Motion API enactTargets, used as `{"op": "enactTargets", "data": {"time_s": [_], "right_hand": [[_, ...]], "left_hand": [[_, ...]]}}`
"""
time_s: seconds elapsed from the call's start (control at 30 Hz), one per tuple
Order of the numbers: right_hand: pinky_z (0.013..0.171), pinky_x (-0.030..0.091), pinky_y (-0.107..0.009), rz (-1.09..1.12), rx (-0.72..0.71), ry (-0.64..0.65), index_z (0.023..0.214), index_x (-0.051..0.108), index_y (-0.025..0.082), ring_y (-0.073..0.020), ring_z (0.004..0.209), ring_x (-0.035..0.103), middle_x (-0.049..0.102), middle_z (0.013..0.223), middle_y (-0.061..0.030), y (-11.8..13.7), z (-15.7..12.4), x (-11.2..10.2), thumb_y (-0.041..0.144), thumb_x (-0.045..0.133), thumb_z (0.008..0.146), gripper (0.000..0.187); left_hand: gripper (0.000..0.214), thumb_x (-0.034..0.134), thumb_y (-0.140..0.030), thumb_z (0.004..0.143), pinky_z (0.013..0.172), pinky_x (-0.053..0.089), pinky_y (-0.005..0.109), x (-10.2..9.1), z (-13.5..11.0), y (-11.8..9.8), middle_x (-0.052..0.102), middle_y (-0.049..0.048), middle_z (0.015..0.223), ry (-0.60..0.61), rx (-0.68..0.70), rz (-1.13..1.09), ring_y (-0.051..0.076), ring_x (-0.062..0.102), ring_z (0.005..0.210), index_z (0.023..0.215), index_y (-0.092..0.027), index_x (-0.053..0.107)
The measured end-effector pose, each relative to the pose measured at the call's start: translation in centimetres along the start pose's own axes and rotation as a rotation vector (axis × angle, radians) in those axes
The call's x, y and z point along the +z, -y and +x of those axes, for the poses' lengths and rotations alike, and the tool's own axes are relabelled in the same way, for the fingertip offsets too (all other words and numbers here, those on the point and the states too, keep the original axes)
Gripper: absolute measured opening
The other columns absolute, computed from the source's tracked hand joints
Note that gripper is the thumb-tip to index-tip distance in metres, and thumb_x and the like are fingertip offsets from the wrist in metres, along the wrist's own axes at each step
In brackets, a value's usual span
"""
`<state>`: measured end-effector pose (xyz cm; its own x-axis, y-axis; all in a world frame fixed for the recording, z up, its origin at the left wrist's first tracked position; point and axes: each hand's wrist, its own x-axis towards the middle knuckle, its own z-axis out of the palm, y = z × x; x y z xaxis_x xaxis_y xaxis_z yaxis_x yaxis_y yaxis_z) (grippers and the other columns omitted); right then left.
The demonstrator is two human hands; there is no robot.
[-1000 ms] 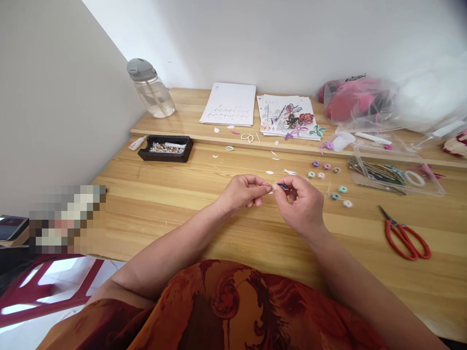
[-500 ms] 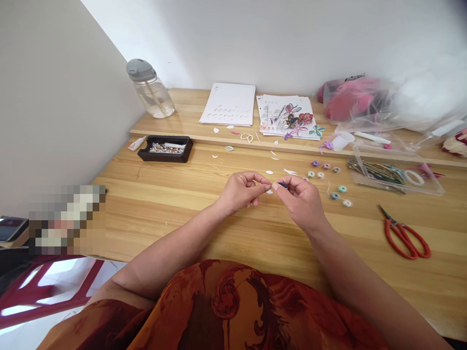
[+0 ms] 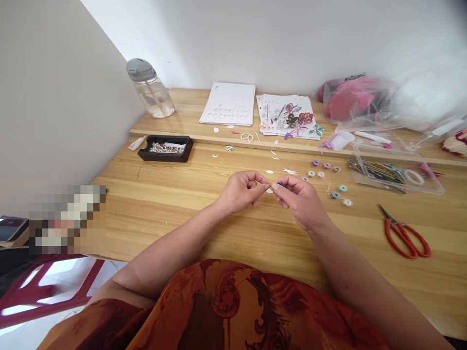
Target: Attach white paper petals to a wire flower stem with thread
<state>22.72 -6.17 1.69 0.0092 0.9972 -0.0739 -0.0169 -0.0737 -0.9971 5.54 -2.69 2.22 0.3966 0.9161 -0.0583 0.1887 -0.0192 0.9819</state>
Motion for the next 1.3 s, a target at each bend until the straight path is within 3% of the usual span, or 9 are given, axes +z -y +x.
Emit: {"op": "enactTargets", "data": {"time_s": [0.27, 0.5, 0.6, 0.77, 0.83, 0.93, 1.13, 1.2, 1.3], "right_hand": [[0.038, 0.022, -0.019, 0.216, 0.393, 0.147, 0.074, 0.064, 0.016, -0.0094, 0.052, 0.047, 0.054, 0.066, -0.0013, 0.34, 0.11, -0.53, 0.062, 0.079, 0.066, 0.05], [0.04, 0.02, -0.019, 0.207, 0.369, 0.158, 0.071, 0.059, 0.017, -0.009, 0.053, 0.044, 0.052, 0.065, 0.0008, 0.5, 0.14, -0.58, 0.041, 0.082, 0.063, 0.034], [0.045, 0.027, -0.022, 0.005, 0.126, 0.108, 0.073, 0.059, 0.019, -0.0104, 0.054, 0.044, 0.052, 0.065, 0.0011, 0.41, 0.02, -0.58, 0.038, 0.074, 0.072, 0.024], [0.07, 0.045, -0.035, -0.678, -0.649, -0.041, 0.083, 0.066, 0.022, -0.0195, 0.075, 0.056, 0.064, 0.079, -0.005, 0.02, -0.21, -0.8, 0.023, 0.06, 0.088, 0.008], [0.08, 0.046, -0.039, -0.802, -0.781, -0.075, 0.083, 0.067, 0.023, -0.023, 0.085, 0.058, 0.067, 0.085, -0.007, -0.13, -0.24, -0.87, 0.02, 0.057, 0.09, 0.012], [0.075, 0.047, -0.038, -0.709, -0.637, -0.083, 0.09, 0.066, 0.024, -0.0231, 0.085, 0.059, 0.068, 0.089, -0.0071, -0.3, -0.15, -0.84, 0.028, 0.062, 0.09, 0.006], [0.042, 0.029, -0.023, 0.009, 0.149, 0.159, 0.086, 0.064, 0.018, -0.013, 0.058, 0.053, 0.061, 0.075, -0.0046, -0.23, 0.35, -0.82, 0.063, 0.069, 0.079, 0.046], [0.04, 0.023, -0.021, 0.101, 0.244, 0.173, 0.077, 0.062, 0.017, -0.0104, 0.054, 0.048, 0.056, 0.069, -0.0018, -0.11, 0.41, -0.83, 0.06, 0.074, 0.074, 0.044], [0.042, 0.025, -0.021, 0.098, 0.178, 0.154, 0.072, 0.058, 0.019, -0.0102, 0.054, 0.046, 0.053, 0.066, 0.0005, 0.03, 0.35, -0.77, 0.051, 0.077, 0.074, 0.037]], "left_hand": [[0.016, 0.063, -0.03, 0.083, 0.048, 0.034, 0.018, 0.14, -0.27, 0.23, 0.049, -0.0079, 0.046, -0.041, 0.184, 0.154, 0.006, 0.044, 0.041, 0.085, -0.015, 0.068], [0.017, 0.062, -0.03, 0.084, 0.05, 0.031, 0.019, 0.29, -0.31, 0.66, 0.046, -0.0079, 0.047, -0.064, 0.272, 0.266, 0.006, 0.038, 0.045, 0.086, -0.015, 0.069], [0.017, 0.065, -0.032, 0.082, 0.049, 0.033, 0.019, 0.28, -0.25, 0.33, 0.049, -0.0073, 0.046, -0.058, 0.147, 0.175, 0.006, 0.044, 0.043, 0.084, -0.015, 0.068], [0.019, 0.07, -0.034, 0.077, 0.039, 0.025, 0.017, 0.02, 0.07, -0.04, 0.049, -0.0071, 0.043, 0.058, -0.216, -0.25, 0.005, 0.037, 0.035, 0.08, -0.016, 0.065], [0.019, 0.071, -0.033, 0.075, 0.037, 0.018, 0.017, -0.09, 0.21, -0.02, 0.045, -0.0081, 0.041, 0.091, -0.33, -0.391, 0.003, 0.03, 0.033, 0.08, -0.016, 0.065], [0.021, 0.072, -0.035, 0.075, 0.038, 0.019, 0.017, -0.13, 0.28, -0.01, 0.046, -0.0078, 0.042, 0.083, -0.301, -0.392, 0.004, 0.032, 0.034, 0.081, -0.016, 0.065], [0.017, 0.065, -0.033, 0.083, 0.049, 0.034, 0.019, 0.18, -0.34, 0.03, 0.05, -0.0068, 0.047, -0.087, 0.134, 0.096, 0.006, 0.043, 0.043, 0.082, -0.016, 0.067], [0.015, 0.062, -0.03, 0.084, 0.052, 0.033, 0.019, 0.29, -0.58, 0.17, 0.047, -0.0072, 0.048, -0.098, 0.249, 0.218, 0.006, 0.04, 0.046, 0.085, -0.017, 0.069], [0.014, 0.062, -0.029, 0.084, 0.052, 0.031, 0.02, 0.43, -0.69, 0.28, 0.044, -0.0076, 0.049, -0.108, 0.305, 0.296, 0.006, 0.036, 0.047, 0.086, -0.017, 0.07]]}}
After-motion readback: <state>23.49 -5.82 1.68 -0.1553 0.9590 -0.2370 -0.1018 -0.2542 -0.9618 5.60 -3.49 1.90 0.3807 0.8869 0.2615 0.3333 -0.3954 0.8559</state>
